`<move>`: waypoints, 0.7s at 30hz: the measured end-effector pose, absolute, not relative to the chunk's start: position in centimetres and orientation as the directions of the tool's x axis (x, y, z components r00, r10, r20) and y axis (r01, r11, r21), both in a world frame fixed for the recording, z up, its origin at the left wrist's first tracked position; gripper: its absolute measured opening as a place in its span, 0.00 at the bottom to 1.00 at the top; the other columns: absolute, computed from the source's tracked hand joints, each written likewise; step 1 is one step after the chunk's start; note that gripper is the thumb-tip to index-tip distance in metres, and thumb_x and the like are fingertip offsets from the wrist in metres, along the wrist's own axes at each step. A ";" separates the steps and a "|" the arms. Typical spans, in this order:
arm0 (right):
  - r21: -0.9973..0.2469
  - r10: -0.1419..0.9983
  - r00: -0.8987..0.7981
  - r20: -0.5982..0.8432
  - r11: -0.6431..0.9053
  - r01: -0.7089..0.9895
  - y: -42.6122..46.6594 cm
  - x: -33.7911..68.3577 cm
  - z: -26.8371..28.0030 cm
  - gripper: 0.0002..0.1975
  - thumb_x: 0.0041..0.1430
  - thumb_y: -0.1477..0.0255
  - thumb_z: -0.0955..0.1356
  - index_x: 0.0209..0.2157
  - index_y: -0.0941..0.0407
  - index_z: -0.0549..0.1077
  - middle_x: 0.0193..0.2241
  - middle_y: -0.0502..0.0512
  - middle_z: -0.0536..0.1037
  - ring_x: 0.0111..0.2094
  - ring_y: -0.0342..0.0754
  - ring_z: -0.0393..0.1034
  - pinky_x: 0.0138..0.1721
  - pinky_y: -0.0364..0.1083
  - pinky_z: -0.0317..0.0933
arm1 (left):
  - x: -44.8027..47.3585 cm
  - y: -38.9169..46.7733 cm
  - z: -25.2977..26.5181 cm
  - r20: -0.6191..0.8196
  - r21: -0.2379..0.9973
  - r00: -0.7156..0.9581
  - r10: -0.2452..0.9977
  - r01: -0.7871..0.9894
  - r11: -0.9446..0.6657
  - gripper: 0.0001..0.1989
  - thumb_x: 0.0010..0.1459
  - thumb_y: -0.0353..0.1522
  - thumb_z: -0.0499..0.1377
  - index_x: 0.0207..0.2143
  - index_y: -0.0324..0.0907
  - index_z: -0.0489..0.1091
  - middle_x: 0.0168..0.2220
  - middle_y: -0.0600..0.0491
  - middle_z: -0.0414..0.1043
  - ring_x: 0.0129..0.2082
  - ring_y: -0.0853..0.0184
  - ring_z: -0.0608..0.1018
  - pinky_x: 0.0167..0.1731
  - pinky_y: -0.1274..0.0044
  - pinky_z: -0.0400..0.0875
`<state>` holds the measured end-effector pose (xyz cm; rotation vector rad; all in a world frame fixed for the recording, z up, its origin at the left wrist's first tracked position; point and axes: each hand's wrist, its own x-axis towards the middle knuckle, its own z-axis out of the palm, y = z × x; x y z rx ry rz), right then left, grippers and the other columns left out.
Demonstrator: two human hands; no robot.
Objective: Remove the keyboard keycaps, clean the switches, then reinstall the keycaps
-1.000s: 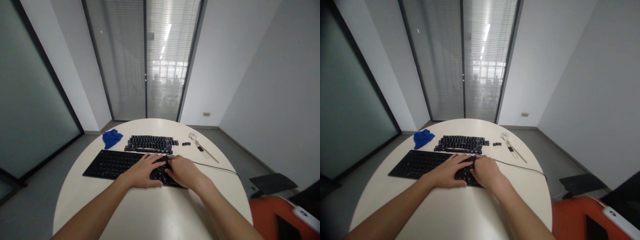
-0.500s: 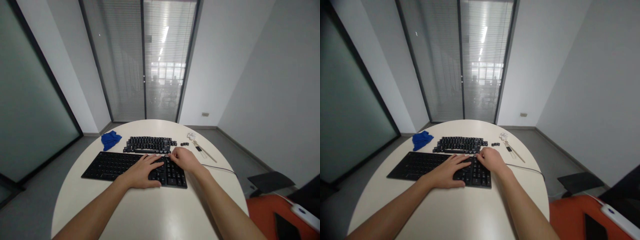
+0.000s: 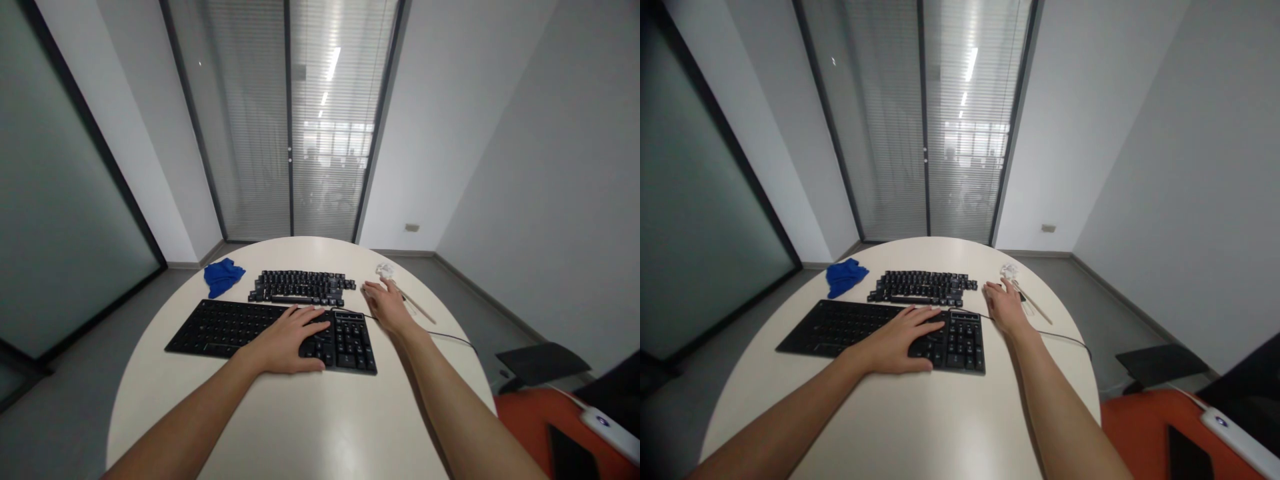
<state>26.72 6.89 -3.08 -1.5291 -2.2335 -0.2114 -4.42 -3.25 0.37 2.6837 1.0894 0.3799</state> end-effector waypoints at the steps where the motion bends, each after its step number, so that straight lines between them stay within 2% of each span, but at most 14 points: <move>1: -0.117 0.855 -0.301 0.423 0.381 0.917 6.9 26.7 -3.0 0.20 0.62 0.79 0.63 0.54 0.57 0.73 0.57 0.58 0.74 0.63 0.63 0.55 0.59 0.62 0.55 | -4.4 -3.3 0.4 0.151 0.297 0.692 0.706 0.649 -0.700 0.41 0.56 0.55 0.60 0.67 0.52 0.56 0.71 0.49 0.46 0.69 0.48 0.53 0.67 0.54 0.42; 8: -0.148 0.850 -0.345 0.398 0.431 0.890 7.4 26.4 -1.6 0.16 0.59 0.79 0.66 0.46 0.58 0.79 0.45 0.59 0.81 0.49 0.55 0.70 0.55 0.50 0.60 | -4.5 -3.3 0.3 0.161 0.316 0.689 0.707 0.642 -0.698 0.41 0.56 0.55 0.61 0.67 0.52 0.56 0.71 0.49 0.46 0.69 0.48 0.53 0.67 0.53 0.42; 12: -0.214 0.886 -0.294 0.358 0.384 0.898 7.1 26.2 -1.2 0.14 0.60 0.75 0.67 0.45 0.57 0.80 0.45 0.59 0.82 0.47 0.55 0.73 0.51 0.48 0.62 | -4.5 -3.2 0.1 0.170 0.325 0.691 0.703 0.634 -0.701 0.41 0.55 0.54 0.61 0.67 0.52 0.56 0.71 0.50 0.46 0.69 0.48 0.53 0.67 0.53 0.42; 15: -0.319 0.920 -0.214 0.330 0.322 0.892 6.7 26.1 -0.7 0.12 0.62 0.71 0.67 0.44 0.55 0.80 0.44 0.58 0.82 0.46 0.56 0.75 0.49 0.49 0.64 | -4.5 -3.2 0.1 0.162 0.318 0.691 0.705 0.639 -0.700 0.41 0.56 0.54 0.61 0.67 0.53 0.55 0.71 0.50 0.46 0.69 0.48 0.53 0.67 0.53 0.42; 17: -0.408 0.924 -0.210 0.320 0.335 0.850 6.2 25.9 -0.1 0.12 0.62 0.69 0.67 0.42 0.55 0.81 0.43 0.59 0.83 0.46 0.57 0.76 0.49 0.50 0.64 | -4.4 -3.2 0.2 0.156 0.309 0.691 0.706 0.645 -0.699 0.41 0.56 0.54 0.61 0.67 0.53 0.55 0.71 0.50 0.45 0.69 0.48 0.53 0.67 0.53 0.42; 21: -0.575 0.877 -0.371 0.305 0.480 0.662 4.9 25.1 1.4 0.12 0.61 0.67 0.69 0.41 0.56 0.81 0.43 0.59 0.82 0.46 0.56 0.76 0.50 0.51 0.64 | -4.4 -3.2 0.3 0.151 0.295 0.690 0.708 0.652 -0.699 0.41 0.56 0.54 0.61 0.67 0.52 0.56 0.71 0.49 0.46 0.70 0.49 0.52 0.67 0.54 0.43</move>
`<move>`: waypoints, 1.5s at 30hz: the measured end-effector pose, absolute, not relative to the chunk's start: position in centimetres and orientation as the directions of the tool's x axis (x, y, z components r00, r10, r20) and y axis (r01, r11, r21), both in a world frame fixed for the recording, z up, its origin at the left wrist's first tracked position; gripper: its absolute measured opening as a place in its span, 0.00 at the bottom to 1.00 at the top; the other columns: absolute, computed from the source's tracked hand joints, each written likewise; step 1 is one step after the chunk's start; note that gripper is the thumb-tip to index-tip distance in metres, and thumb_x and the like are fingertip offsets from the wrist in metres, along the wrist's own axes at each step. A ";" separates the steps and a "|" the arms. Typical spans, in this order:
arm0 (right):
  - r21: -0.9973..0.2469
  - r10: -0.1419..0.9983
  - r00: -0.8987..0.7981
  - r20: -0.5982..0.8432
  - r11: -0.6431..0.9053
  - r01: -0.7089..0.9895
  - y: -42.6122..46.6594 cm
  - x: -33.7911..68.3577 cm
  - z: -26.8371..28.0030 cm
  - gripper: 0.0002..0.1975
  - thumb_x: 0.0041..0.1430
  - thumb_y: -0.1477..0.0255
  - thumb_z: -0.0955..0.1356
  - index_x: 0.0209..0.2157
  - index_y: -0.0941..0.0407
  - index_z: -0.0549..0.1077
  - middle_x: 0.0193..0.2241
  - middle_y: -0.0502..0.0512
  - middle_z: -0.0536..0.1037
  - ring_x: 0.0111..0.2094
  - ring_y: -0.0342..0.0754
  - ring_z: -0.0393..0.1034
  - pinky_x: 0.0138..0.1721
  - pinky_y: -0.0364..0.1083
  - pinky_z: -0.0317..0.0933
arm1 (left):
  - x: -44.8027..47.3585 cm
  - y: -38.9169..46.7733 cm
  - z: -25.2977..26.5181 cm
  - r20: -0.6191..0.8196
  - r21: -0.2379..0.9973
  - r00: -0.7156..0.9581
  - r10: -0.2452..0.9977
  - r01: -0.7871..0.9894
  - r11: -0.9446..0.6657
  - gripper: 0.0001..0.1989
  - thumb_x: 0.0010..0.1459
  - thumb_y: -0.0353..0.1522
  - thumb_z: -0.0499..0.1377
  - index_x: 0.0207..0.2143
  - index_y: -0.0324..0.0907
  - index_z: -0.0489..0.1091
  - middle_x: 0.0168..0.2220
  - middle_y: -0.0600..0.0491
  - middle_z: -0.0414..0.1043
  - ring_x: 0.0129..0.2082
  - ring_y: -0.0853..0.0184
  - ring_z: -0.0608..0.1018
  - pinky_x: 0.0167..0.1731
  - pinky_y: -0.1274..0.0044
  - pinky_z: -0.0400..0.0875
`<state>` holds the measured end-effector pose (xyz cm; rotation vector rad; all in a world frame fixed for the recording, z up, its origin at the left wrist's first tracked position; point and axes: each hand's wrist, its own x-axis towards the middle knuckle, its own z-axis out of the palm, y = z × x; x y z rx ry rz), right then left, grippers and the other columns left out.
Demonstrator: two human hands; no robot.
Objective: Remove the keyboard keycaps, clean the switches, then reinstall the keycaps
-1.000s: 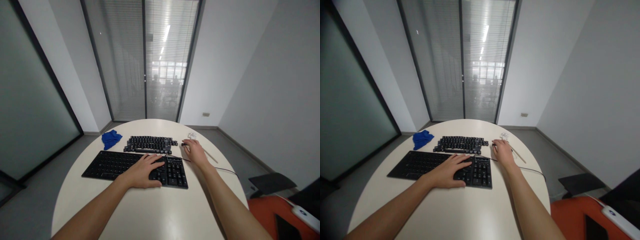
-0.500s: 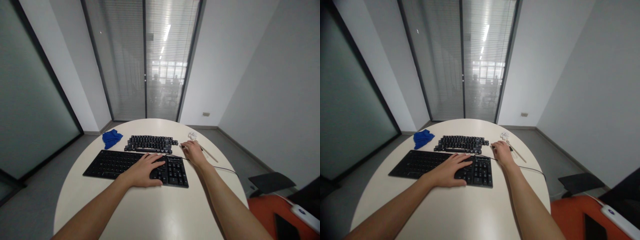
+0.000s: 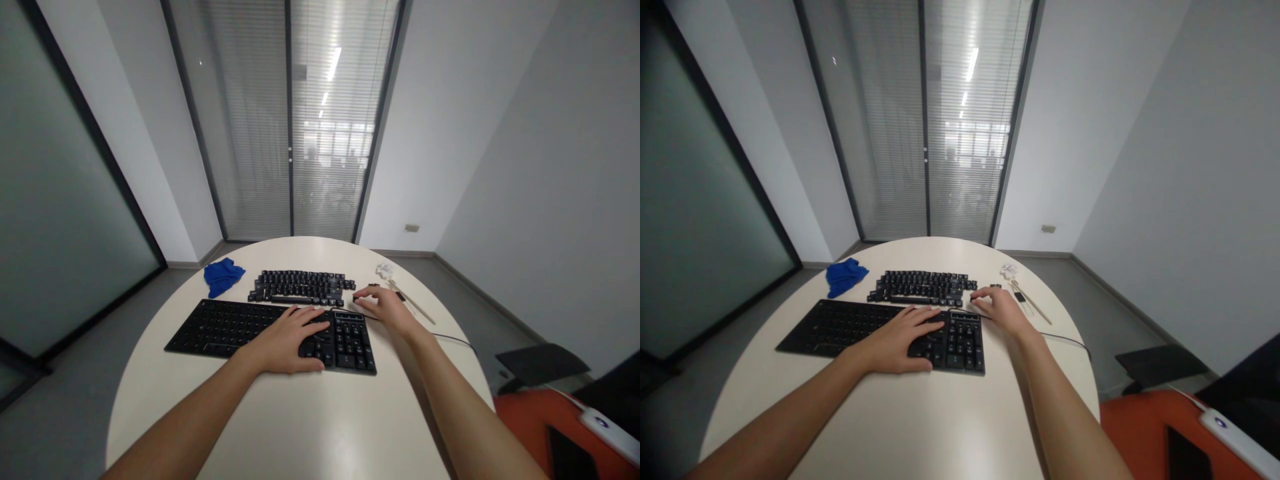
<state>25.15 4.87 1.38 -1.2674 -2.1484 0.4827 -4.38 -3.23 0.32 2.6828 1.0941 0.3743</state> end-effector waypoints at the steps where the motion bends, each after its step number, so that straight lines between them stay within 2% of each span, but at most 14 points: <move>1: -0.601 0.864 -0.414 0.288 0.499 0.624 4.5 24.9 1.7 0.12 0.60 0.66 0.69 0.41 0.56 0.81 0.42 0.58 0.82 0.45 0.55 0.76 0.50 0.50 0.64 | -4.4 -3.2 0.3 0.154 0.297 0.691 0.707 0.650 -0.700 0.41 0.56 0.54 0.61 0.67 0.52 0.56 0.71 0.49 0.46 0.70 0.49 0.52 0.67 0.54 0.43; 8: -0.695 0.811 -0.559 0.173 0.503 0.514 2.9 24.0 2.8 0.10 0.57 0.64 0.72 0.37 0.55 0.82 0.38 0.54 0.83 0.42 0.52 0.76 0.50 0.49 0.65 | -4.3 -3.4 0.6 0.140 0.289 0.688 0.712 0.659 -0.694 0.41 0.55 0.54 0.61 0.67 0.50 0.56 0.71 0.47 0.47 0.70 0.49 0.52 0.67 0.53 0.44; 15: -0.684 0.760 -0.629 0.161 0.546 0.484 2.9 23.8 2.7 0.13 0.59 0.62 0.71 0.39 0.55 0.83 0.39 0.56 0.83 0.42 0.51 0.76 0.49 0.49 0.66 | -4.3 -3.3 0.5 0.145 0.286 0.689 0.710 0.658 -0.697 0.41 0.55 0.54 0.61 0.67 0.51 0.56 0.71 0.48 0.47 0.70 0.49 0.52 0.67 0.54 0.44; 35: -0.705 0.774 -0.621 0.129 0.512 0.491 2.5 23.6 3.2 0.13 0.58 0.61 0.71 0.39 0.55 0.82 0.40 0.56 0.83 0.44 0.52 0.76 0.51 0.50 0.65 | -4.4 -3.3 0.3 0.171 0.302 0.693 0.700 0.639 -0.707 0.41 0.55 0.54 0.61 0.67 0.51 0.56 0.71 0.48 0.47 0.69 0.48 0.53 0.67 0.54 0.43; 42: -0.696 0.794 -0.601 0.088 0.481 0.533 2.6 23.2 2.9 0.12 0.56 0.62 0.72 0.36 0.55 0.82 0.35 0.55 0.83 0.38 0.51 0.76 0.43 0.48 0.67 | -4.5 -3.3 0.3 0.167 0.319 0.688 0.706 0.640 -0.699 0.41 0.55 0.55 0.61 0.67 0.52 0.56 0.71 0.49 0.47 0.69 0.48 0.53 0.67 0.54 0.43; 45: -0.692 0.776 -0.618 0.122 0.513 0.507 2.7 23.3 2.7 0.12 0.56 0.62 0.72 0.33 0.56 0.82 0.35 0.55 0.83 0.37 0.50 0.76 0.43 0.47 0.66 | -4.5 -3.3 0.3 0.162 0.318 0.690 0.706 0.641 -0.699 0.41 0.55 0.54 0.61 0.67 0.52 0.56 0.71 0.49 0.46 0.70 0.48 0.52 0.67 0.54 0.42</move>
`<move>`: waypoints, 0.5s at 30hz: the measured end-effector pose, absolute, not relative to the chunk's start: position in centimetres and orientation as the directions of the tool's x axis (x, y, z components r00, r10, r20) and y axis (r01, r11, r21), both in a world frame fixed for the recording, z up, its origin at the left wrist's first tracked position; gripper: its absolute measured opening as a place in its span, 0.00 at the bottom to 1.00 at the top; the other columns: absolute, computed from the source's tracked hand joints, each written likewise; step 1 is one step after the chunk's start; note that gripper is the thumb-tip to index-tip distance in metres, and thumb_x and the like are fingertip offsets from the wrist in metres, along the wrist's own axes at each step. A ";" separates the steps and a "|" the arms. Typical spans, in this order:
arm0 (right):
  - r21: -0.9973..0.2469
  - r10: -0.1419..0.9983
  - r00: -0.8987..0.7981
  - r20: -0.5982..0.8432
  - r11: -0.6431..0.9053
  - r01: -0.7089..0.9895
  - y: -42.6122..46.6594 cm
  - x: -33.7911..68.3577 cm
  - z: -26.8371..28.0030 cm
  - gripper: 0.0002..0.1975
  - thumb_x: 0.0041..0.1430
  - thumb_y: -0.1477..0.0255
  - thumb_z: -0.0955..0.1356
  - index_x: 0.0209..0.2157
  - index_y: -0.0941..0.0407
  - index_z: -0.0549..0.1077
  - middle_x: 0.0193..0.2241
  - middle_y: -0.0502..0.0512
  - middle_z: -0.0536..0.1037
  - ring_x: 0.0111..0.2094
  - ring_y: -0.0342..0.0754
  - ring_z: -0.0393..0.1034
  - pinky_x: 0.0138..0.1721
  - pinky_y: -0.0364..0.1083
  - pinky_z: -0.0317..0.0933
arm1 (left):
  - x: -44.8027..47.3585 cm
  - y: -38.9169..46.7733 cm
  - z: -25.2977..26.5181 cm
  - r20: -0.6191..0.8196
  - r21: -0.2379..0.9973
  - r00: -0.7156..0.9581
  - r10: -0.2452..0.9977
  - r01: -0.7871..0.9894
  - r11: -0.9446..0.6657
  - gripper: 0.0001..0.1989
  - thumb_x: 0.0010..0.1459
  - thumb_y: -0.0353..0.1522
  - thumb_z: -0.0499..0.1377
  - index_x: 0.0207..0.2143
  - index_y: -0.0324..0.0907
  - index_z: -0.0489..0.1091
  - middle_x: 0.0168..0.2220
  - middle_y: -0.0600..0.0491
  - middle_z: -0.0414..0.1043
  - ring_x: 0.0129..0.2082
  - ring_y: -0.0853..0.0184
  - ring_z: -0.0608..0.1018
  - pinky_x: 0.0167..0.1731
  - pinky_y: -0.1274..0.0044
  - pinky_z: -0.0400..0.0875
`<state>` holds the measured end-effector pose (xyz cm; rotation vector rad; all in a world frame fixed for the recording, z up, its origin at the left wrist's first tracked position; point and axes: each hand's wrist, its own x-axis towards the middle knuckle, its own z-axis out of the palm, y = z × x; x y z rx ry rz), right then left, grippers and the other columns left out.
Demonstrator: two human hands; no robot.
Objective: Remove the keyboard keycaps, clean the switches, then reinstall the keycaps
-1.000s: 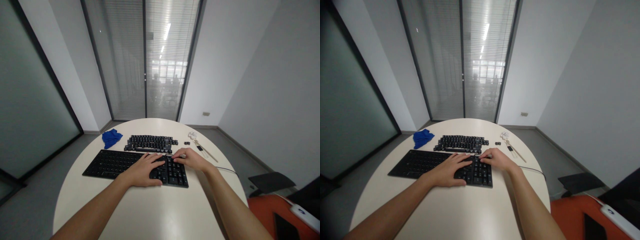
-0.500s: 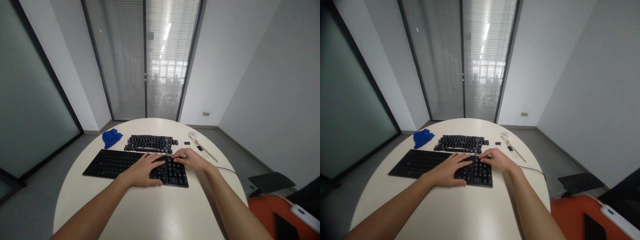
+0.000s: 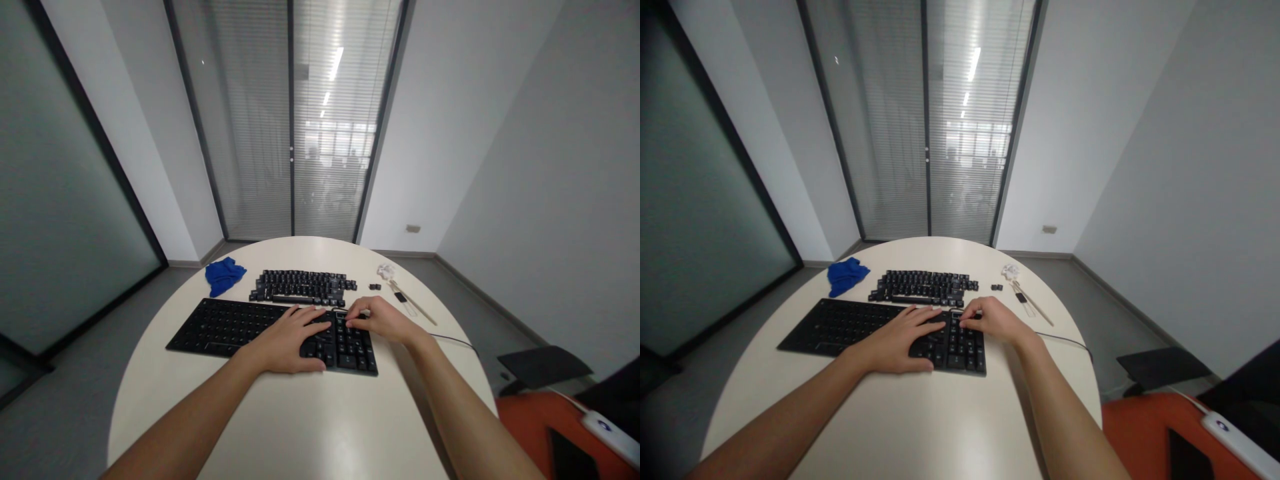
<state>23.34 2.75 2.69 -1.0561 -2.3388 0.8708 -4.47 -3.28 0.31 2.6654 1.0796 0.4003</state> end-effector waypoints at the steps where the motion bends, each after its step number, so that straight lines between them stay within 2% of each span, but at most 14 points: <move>1: -0.687 0.765 -0.630 0.136 0.531 0.496 2.8 23.4 2.8 0.12 0.56 0.62 0.72 0.32 0.56 0.82 0.35 0.56 0.83 0.37 0.50 0.76 0.44 0.47 0.66 | -4.5 -3.3 0.3 0.160 0.315 0.690 0.706 0.642 -0.699 0.41 0.55 0.54 0.61 0.67 0.52 0.56 0.71 0.50 0.46 0.70 0.49 0.52 0.67 0.54 0.43; 5: -0.581 0.732 -0.672 0.113 0.597 0.553 2.2 23.2 4.0 0.09 0.58 0.65 0.70 0.32 0.54 0.83 0.36 0.55 0.84 0.38 0.50 0.77 0.43 0.46 0.66 | -4.4 -3.3 0.5 0.156 0.309 0.691 0.705 0.644 -0.700 0.41 0.55 0.54 0.61 0.67 0.51 0.56 0.71 0.49 0.47 0.70 0.49 0.52 0.67 0.54 0.43; 8: -0.363 0.774 -0.630 0.068 0.607 0.707 0.9 22.1 5.3 0.06 0.56 0.68 0.71 0.31 0.52 0.83 0.34 0.56 0.84 0.36 0.52 0.77 0.41 0.47 0.66 | -4.4 -3.3 0.5 0.147 0.307 0.694 0.704 0.645 -0.700 0.41 0.56 0.55 0.61 0.67 0.51 0.56 0.71 0.49 0.46 0.70 0.49 0.52 0.67 0.54 0.43; 12: -0.068 0.876 -0.479 0.049 0.482 0.874 -1.9 19.5 6.3 0.11 0.58 0.65 0.70 0.28 0.55 0.81 0.29 0.64 0.82 0.34 0.57 0.78 0.37 0.49 0.67 | -4.5 -3.3 0.4 0.150 0.311 0.695 0.703 0.642 -0.701 0.42 0.55 0.55 0.60 0.67 0.51 0.56 0.71 0.48 0.46 0.70 0.49 0.52 0.67 0.54 0.42; 15: 0.049 0.913 -0.407 0.015 0.406 0.912 -3.7 17.5 6.5 0.17 0.62 0.61 0.66 0.32 0.59 0.81 0.32 0.72 0.81 0.34 0.62 0.78 0.35 0.52 0.68 | -4.6 -3.2 0.4 0.154 0.319 0.694 0.703 0.639 -0.700 0.42 0.55 0.56 0.61 0.67 0.51 0.57 0.71 0.48 0.46 0.69 0.48 0.52 0.67 0.54 0.43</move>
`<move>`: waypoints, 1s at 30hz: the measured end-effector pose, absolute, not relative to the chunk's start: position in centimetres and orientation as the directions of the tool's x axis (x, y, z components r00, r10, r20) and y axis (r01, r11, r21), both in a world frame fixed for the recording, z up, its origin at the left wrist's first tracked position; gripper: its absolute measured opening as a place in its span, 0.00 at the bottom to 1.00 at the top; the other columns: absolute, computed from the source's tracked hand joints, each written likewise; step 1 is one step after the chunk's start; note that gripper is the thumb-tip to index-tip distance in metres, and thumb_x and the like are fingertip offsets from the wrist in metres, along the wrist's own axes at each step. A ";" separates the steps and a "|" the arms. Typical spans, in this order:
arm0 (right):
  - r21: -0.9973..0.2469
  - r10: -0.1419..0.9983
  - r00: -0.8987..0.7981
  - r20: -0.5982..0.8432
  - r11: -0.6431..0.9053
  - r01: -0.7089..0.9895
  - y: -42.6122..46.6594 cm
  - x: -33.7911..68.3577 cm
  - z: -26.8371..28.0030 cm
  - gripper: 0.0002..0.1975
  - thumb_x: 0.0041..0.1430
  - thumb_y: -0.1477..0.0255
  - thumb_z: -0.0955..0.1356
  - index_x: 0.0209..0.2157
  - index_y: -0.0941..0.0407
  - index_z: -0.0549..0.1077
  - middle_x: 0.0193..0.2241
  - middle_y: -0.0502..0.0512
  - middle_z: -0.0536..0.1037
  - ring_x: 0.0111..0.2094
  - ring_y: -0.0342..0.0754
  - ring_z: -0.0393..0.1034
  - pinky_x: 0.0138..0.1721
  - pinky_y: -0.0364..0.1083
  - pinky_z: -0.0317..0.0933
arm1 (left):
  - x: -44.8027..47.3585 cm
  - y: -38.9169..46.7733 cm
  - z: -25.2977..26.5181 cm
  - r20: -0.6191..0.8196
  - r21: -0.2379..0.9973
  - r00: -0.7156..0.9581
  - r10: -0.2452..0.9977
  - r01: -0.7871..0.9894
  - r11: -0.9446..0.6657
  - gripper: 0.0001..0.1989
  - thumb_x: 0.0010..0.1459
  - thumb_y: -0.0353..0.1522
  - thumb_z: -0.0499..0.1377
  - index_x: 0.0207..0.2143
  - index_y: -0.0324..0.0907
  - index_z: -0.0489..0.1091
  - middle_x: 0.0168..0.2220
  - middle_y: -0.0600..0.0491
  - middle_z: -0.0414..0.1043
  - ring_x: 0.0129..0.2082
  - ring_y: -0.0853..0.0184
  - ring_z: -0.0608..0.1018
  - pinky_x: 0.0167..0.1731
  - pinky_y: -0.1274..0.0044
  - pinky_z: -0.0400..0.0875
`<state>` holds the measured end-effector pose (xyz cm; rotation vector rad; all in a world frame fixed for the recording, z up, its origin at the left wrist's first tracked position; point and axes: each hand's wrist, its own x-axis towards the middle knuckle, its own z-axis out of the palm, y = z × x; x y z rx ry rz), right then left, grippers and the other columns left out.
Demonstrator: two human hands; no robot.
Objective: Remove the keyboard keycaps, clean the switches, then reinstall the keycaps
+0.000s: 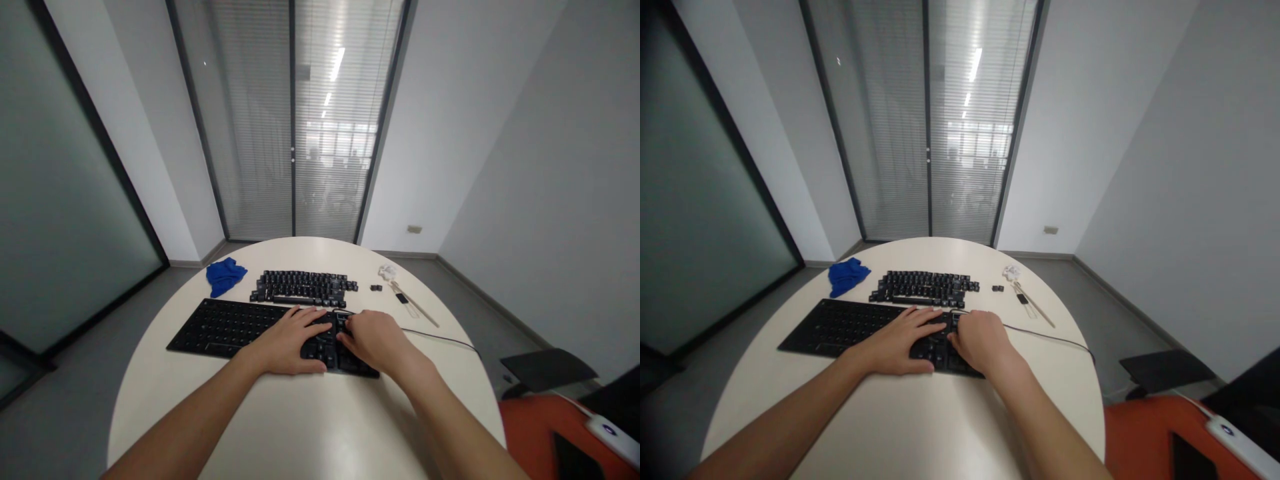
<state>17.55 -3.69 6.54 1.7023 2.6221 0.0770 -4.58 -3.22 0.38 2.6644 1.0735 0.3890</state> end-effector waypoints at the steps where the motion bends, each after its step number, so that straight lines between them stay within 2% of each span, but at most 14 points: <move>1: 0.051 0.916 -0.401 -0.002 0.400 0.915 -4.1 17.1 6.6 0.18 0.62 0.61 0.67 0.33 0.60 0.81 0.33 0.74 0.81 0.35 0.64 0.78 0.35 0.54 0.68 | -4.6 -3.2 0.4 0.158 0.324 0.694 0.702 0.635 -0.701 0.42 0.55 0.56 0.61 0.67 0.51 0.57 0.71 0.48 0.46 0.69 0.48 0.52 0.67 0.54 0.43; 5: 0.030 0.925 -0.376 -0.049 0.378 0.926 -4.6 16.4 6.9 0.18 0.63 0.62 0.66 0.35 0.63 0.81 0.36 0.78 0.81 0.38 0.68 0.78 0.36 0.56 0.68 | -4.6 -3.2 0.3 0.175 0.331 0.695 0.697 0.626 -0.706 0.41 0.55 0.55 0.61 0.67 0.52 0.56 0.71 0.49 0.47 0.69 0.49 0.53 0.67 0.54 0.42; 8: 0.064 0.927 -0.372 -0.052 0.374 0.925 -4.1 16.8 6.8 0.20 0.65 0.60 0.64 0.36 0.61 0.81 0.36 0.75 0.81 0.39 0.65 0.78 0.37 0.53 0.68 | -4.5 -3.2 0.2 0.176 0.325 0.697 0.695 0.625 -0.710 0.41 0.55 0.54 0.62 0.67 0.53 0.56 0.71 0.49 0.47 0.69 0.49 0.53 0.67 0.54 0.42; 14: 0.041 0.931 -0.345 0.117 0.343 0.939 -1.7 17.8 5.4 0.24 0.67 0.58 0.61 0.32 0.60 0.80 0.32 0.72 0.81 0.37 0.61 0.78 0.37 0.51 0.66 | -4.5 -3.3 0.3 0.163 0.306 0.694 0.702 0.641 -0.704 0.42 0.55 0.55 0.61 0.67 0.52 0.55 0.71 0.48 0.48 0.70 0.49 0.53 0.67 0.54 0.43; 20: -0.032 0.937 -0.278 0.213 0.291 0.956 1.9 20.7 3.8 0.27 0.69 0.58 0.57 0.29 0.55 0.80 0.30 0.64 0.82 0.36 0.56 0.77 0.37 0.49 0.64 | -4.5 -3.3 0.2 0.170 0.320 0.687 0.707 0.640 -0.699 0.41 0.55 0.55 0.61 0.67 0.52 0.57 0.71 0.49 0.47 0.70 0.49 0.53 0.67 0.54 0.42; 22: -0.081 0.936 -0.192 0.295 0.225 0.971 3.2 22.4 2.9 0.23 0.69 0.59 0.58 0.35 0.56 0.80 0.34 0.63 0.83 0.39 0.55 0.77 0.41 0.48 0.65 | -4.5 -3.2 0.2 0.173 0.323 0.686 0.707 0.638 -0.699 0.41 0.55 0.55 0.61 0.67 0.52 0.57 0.71 0.50 0.47 0.69 0.49 0.53 0.67 0.54 0.42; 24: -0.119 0.913 -0.159 0.377 0.218 0.969 4.5 24.0 1.7 0.18 0.68 0.65 0.60 0.46 0.57 0.78 0.45 0.62 0.81 0.47 0.56 0.74 0.50 0.50 0.64 | -4.5 -3.2 0.2 0.170 0.324 0.688 0.706 0.637 -0.699 0.41 0.55 0.55 0.61 0.67 0.52 0.56 0.71 0.50 0.46 0.69 0.49 0.53 0.67 0.54 0.42; 26: -0.111 0.896 -0.157 0.415 0.222 0.969 5.5 25.2 0.3 0.20 0.65 0.71 0.61 0.55 0.61 0.73 0.55 0.64 0.75 0.57 0.59 0.67 0.59 0.53 0.58 | -4.5 -3.2 0.2 0.159 0.318 0.690 0.706 0.641 -0.698 0.41 0.55 0.55 0.61 0.67 0.52 0.56 0.71 0.50 0.46 0.70 0.49 0.53 0.67 0.53 0.42; 28: -0.109 0.906 -0.135 0.401 0.194 0.975 6.2 26.0 -1.1 0.24 0.64 0.74 0.62 0.60 0.65 0.67 0.62 0.68 0.67 0.63 0.61 0.59 0.63 0.55 0.52 | -4.4 -3.3 0.3 0.146 0.307 0.692 0.707 0.648 -0.697 0.41 0.56 0.55 0.60 0.67 0.52 0.56 0.71 0.50 0.45 0.70 0.49 0.52 0.67 0.53 0.42; 30: -0.152 0.930 -0.149 0.335 0.209 0.966 6.7 26.3 -2.1 0.25 0.65 0.75 0.61 0.62 0.67 0.64 0.64 0.70 0.64 0.64 0.60 0.57 0.64 0.55 0.51 | -4.4 -3.3 0.4 0.138 0.299 0.690 0.711 0.655 -0.694 0.41 0.56 0.55 0.60 0.67 0.52 0.55 0.71 0.50 0.45 0.70 0.49 0.52 0.67 0.53 0.42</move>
